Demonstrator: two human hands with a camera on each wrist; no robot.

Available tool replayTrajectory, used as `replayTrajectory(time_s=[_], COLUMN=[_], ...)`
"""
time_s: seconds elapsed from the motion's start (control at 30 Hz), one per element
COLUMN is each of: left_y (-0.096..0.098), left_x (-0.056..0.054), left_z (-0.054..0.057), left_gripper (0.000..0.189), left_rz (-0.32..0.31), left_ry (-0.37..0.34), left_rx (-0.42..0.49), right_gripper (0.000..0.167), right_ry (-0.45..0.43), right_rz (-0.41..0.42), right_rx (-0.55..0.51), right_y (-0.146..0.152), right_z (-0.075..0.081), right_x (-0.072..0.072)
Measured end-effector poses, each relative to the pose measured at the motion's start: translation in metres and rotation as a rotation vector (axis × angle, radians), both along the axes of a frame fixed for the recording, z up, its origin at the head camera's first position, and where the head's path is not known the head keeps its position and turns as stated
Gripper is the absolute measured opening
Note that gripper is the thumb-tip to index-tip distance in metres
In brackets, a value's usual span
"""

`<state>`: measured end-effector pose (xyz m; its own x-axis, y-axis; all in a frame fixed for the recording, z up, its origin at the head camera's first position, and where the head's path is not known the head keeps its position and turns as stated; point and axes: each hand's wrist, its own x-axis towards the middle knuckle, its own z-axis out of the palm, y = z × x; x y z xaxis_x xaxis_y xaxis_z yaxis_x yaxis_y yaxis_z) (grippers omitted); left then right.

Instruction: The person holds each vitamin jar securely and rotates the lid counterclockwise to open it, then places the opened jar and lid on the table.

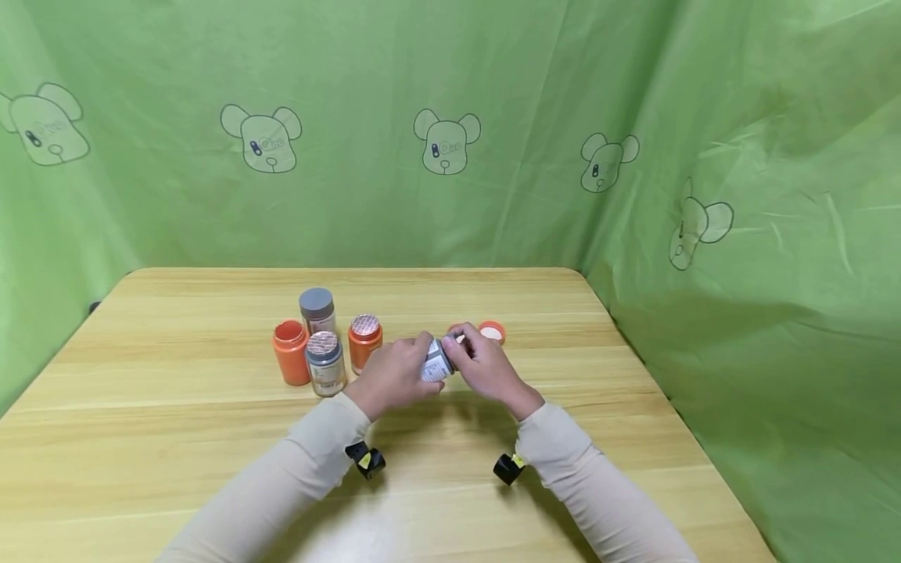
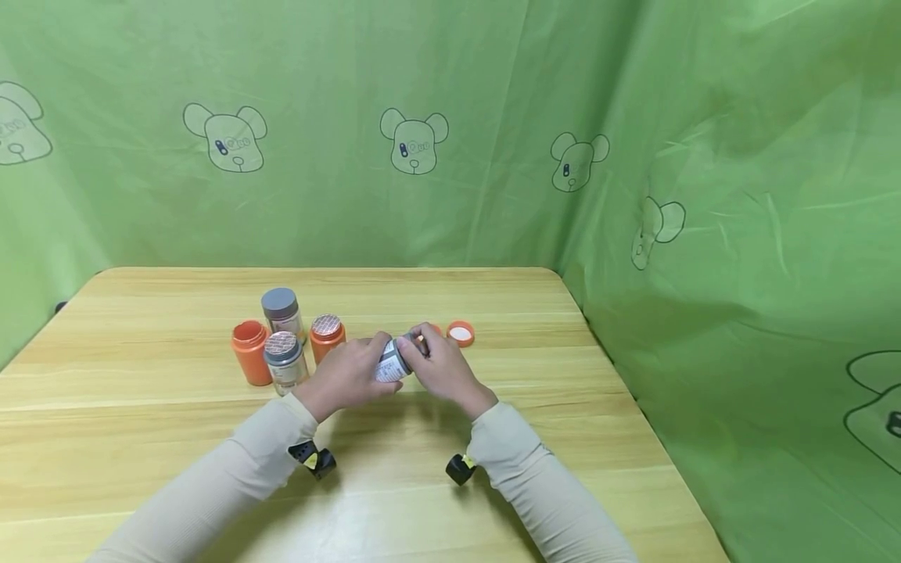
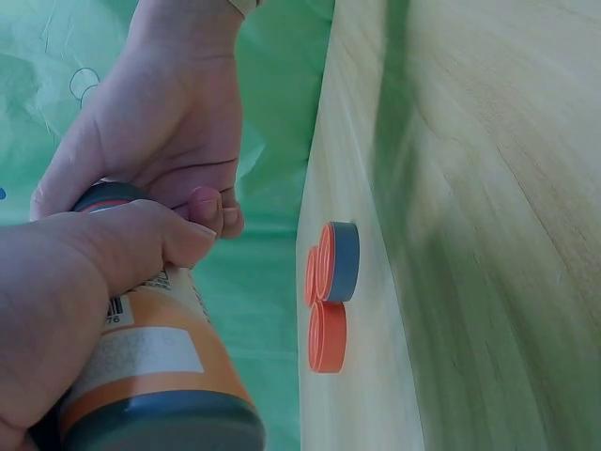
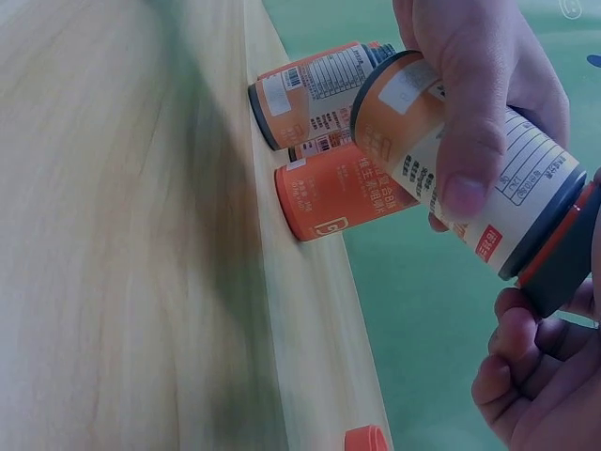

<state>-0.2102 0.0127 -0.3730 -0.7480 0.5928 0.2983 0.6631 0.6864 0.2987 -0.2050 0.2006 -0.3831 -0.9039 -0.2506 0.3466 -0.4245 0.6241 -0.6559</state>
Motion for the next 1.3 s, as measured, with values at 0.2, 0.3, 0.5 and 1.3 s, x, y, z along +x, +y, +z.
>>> replayTrajectory(time_s=[0.2,0.3,0.5,1.3], left_y=[0.0007,0.0009,0.0007,0.0023], left_x=[0.0003,0.0004,-0.0007,-0.0013], left_z=[0.0008,0.0008,0.0004,0.0003], left_gripper=[0.054,0.053,0.054,0.058], left_rz=[-0.007,-0.013,-0.011,0.011], left_ry=[-0.056,-0.094,-0.097,-0.127], left_rx=[0.014,0.037,0.031,0.004], right_gripper=[0.021,0.021,0.023,0.027], right_ry=[0.008,0.002,-0.009,-0.016], right_rz=[0.037,0.062,0.091,0.128], right_rx=[-0.013,-0.011,-0.022,-0.023], right_y=[0.0021,0.0033,0.0048,0.0078], right_z=[-0.0011,-0.0007,0.0007,0.0064], right_x=[0.0006,0.0011,0.0021,0.0009])
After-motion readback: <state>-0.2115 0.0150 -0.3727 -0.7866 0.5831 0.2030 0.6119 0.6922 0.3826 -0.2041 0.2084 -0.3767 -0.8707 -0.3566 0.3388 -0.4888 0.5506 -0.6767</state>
